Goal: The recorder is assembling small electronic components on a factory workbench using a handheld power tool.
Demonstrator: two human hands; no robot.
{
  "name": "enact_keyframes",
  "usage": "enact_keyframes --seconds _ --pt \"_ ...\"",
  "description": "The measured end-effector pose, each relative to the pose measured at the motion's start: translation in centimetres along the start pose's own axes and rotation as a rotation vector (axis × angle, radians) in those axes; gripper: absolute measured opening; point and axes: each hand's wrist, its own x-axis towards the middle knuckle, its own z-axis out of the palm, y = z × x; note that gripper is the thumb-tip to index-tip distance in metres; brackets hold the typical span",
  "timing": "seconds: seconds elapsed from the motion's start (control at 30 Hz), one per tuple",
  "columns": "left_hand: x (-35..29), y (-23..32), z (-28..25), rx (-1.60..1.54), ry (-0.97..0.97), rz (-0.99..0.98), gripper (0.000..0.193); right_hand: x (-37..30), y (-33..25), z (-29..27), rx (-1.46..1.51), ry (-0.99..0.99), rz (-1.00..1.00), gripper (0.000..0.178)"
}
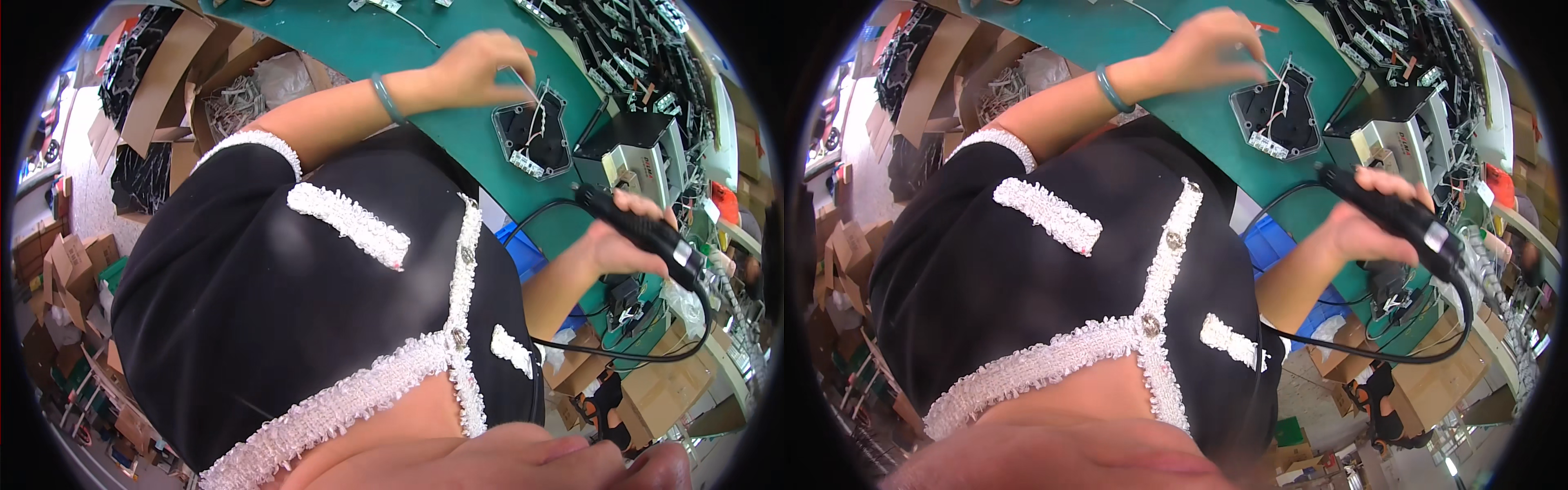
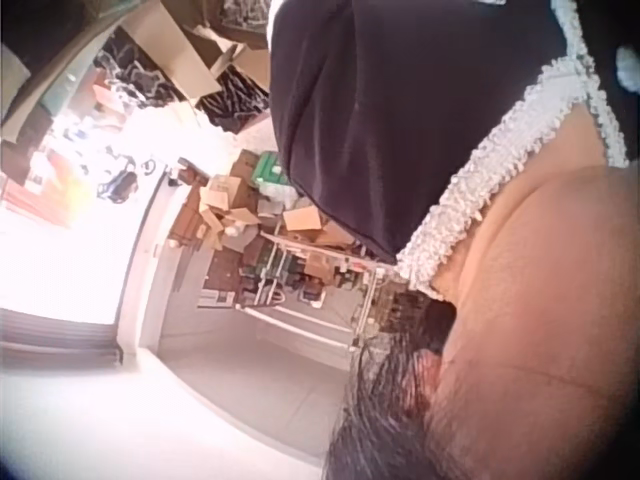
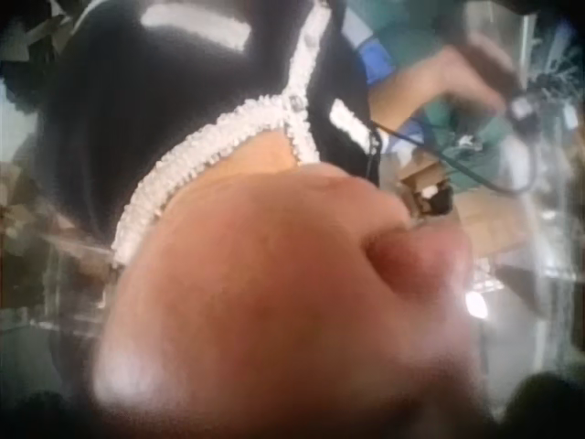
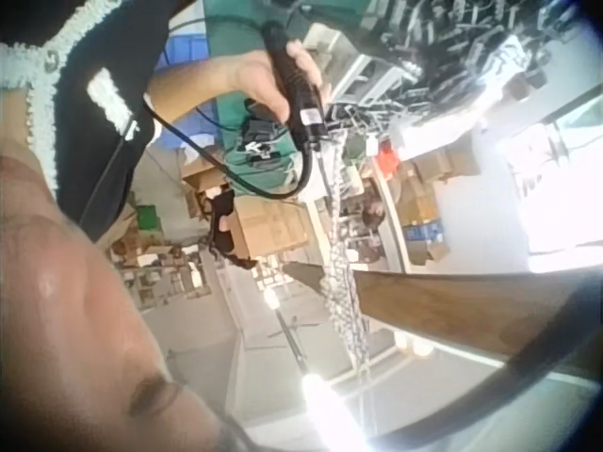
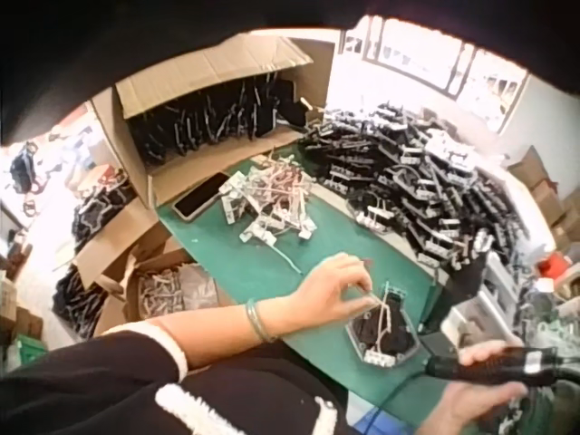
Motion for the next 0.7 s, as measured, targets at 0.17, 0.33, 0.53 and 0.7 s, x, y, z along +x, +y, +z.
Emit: enact_keyframes --seconds 0.17,0.33,0.53,0.7 --pt "1.1 0.1 2.2 -0.044 -0.284 -0.221 0.019 -1.3 -2.5 -3.3 -0.631 0.172 -0.017 0.088" --pt "0.9 3.0 3.1 -0.002 -0.513 -0.303 0.045 -4.5 -8.6 -2.2 -1.573 -0.073 0.640 0.037" --pt "-2.2 2.7 4.5 0.017 -0.394 -0.062 0.040 -2.3 0.4 3.9 -1.090 -0.618 -0.106 0.013" --pt "-3.1 2.5 4.7 -0.037 -0.343 -0.093 0.033 1.5 6.7 4.2 -1.209 -0.939 -0.192 0.026"
